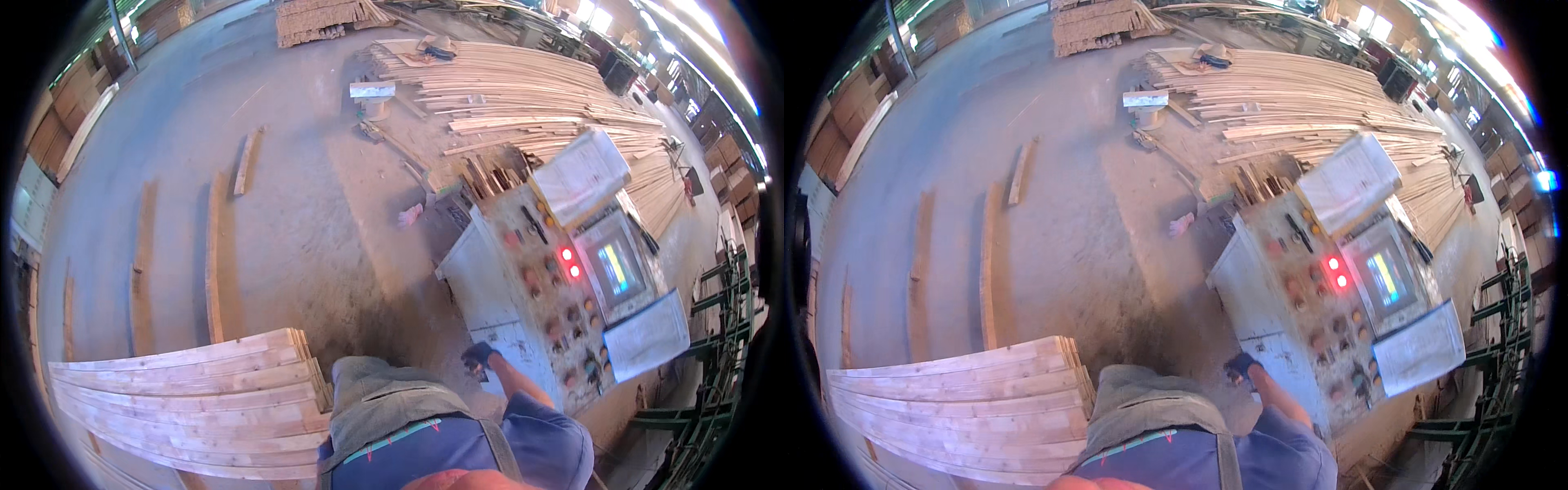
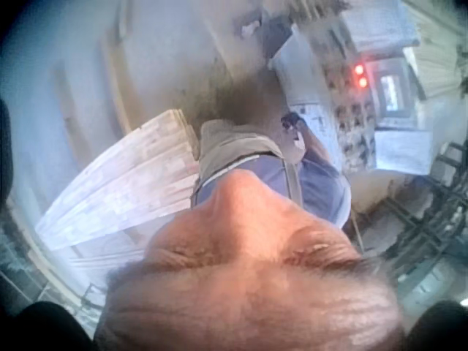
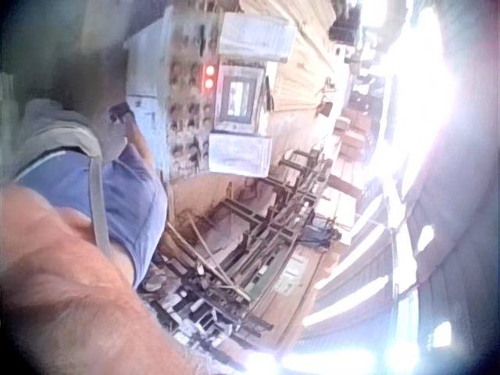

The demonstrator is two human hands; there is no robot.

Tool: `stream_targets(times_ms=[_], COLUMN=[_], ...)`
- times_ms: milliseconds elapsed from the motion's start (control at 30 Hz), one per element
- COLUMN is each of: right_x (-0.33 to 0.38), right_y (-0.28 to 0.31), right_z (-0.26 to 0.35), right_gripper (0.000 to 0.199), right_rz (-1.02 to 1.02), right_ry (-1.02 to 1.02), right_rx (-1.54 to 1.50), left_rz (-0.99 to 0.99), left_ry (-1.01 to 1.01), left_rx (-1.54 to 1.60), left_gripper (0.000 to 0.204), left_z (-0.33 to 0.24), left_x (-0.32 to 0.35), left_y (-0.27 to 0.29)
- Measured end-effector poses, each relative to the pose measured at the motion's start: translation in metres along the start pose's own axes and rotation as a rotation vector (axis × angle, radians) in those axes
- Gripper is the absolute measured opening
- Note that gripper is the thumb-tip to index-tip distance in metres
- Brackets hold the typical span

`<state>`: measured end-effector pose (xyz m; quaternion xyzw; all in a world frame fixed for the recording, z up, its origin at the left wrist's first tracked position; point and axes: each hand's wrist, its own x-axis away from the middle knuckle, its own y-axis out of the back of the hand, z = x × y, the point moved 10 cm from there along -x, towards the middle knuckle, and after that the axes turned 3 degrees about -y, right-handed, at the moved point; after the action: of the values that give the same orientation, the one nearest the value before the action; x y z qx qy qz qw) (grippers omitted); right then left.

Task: The person applies a white substance to wooden planks using a brush, then lifts and stacks them onto a large curved wooden framework. They measure the structure with a tape measure and place additional planks into the assembly.

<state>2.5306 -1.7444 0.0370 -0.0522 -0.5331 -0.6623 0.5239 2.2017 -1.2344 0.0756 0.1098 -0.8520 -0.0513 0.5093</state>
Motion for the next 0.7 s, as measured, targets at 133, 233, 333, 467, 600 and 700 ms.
stream_targets(times_ms=[133, 233, 333, 467, 600, 700], right_x=[-0.112, -0.186, -0.232, -0.248, -0.295, -0.377], right_y=[0.16, 0.207, 0.198, 0.195, 0.233, 0.29], right_z=[-0.023, -0.001, -0.003, 0.04, 0.047, 0.029], right_gripper=[0.055, 0.04, 0.034, 0.033, 0.032, 0.032], right_rz=[0.021, -0.045, 0.07, 0.276, 0.35, 0.317], right_ry=[-0.155, -0.037, -0.396, -0.56, -0.681, -0.709], right_rx=[0.0, 0.209, -0.357, -0.673, -0.832, -0.937], left_rz=[-0.049, -0.045, -0.039, -0.012, -0.095, -0.039], left_ry=[-0.101, -0.165, -0.162, -0.028, -0.11, -0.201], left_rx=[-0.409, -0.526, -0.336, 0.638, 0.609, 0.539], left_gripper=[0.036, 0.036, 0.036, 0.036, 0.04, 0.042], left_z=[-0.064, -0.138, -0.232, -0.38, -0.611, -0.738], left_x=[-0.056, -0.122, -0.199, -0.316, -0.384, -0.425], left_y=[0.025, 0.059, 0.107, 0.208, 0.297, 0.307])
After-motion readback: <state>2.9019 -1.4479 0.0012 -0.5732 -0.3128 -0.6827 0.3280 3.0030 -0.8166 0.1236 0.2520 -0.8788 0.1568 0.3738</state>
